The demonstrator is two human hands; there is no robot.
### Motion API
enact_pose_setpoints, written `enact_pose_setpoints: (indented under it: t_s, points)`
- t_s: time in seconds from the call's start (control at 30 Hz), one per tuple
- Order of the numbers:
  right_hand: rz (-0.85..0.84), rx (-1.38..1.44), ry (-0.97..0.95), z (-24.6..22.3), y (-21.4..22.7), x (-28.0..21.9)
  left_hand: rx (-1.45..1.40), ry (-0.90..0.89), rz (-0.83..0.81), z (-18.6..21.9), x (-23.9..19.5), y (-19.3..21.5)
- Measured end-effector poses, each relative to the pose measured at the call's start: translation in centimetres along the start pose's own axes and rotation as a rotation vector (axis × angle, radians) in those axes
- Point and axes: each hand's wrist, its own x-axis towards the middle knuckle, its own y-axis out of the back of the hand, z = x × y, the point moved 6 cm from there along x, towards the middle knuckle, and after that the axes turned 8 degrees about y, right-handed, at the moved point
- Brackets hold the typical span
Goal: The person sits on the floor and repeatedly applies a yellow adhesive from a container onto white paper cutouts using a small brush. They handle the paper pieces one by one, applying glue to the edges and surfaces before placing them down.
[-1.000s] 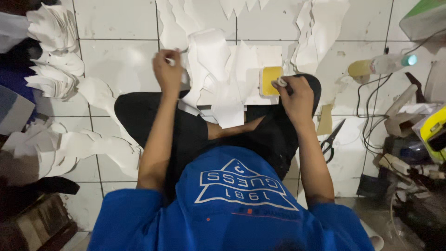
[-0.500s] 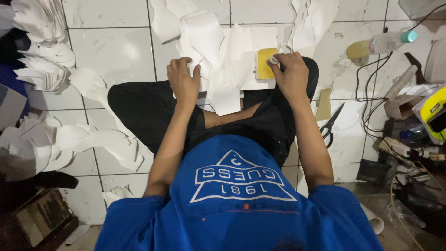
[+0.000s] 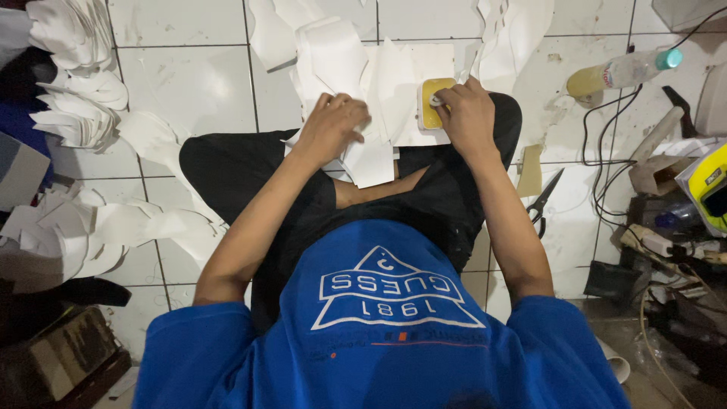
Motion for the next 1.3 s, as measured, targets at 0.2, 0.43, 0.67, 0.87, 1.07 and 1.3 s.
enact_pose_setpoints:
  t_s: [0.2,0.43,0.67,0.87,1.07,1.3]
  points:
    - [0.162,0.064,-0.059,-3.1,7.3,0.3,-0.055,-0.121,-0.003,-0.5,-1.0,-1.9]
    - [0.171,0.151,-0.124,-4.5,4.8,-3.8,0.118,-0.137,-0.032,0.3,0.0,-0.2]
    - [0.171,0.172,-0.178,-4.6,4.1,-4.8,0.199,-0.174,-0.062,-0.6,1.5,-1.1]
    - [0.204,0.195,-0.214,-4.3,4.9,-4.4,0.21,-0.28,-0.023,-0.4,1.3,-1.4]
    - [0.234,0.164,-0.227,-3.9,5.4,-4.2,0.42,-0.249,-0.112,1.9,0.3,2.1]
    - [0.173,0.174,-0.258,-4.0,5.8,-3.8,-0.363,0.298,-0.565,4.1,-3.0,14.4]
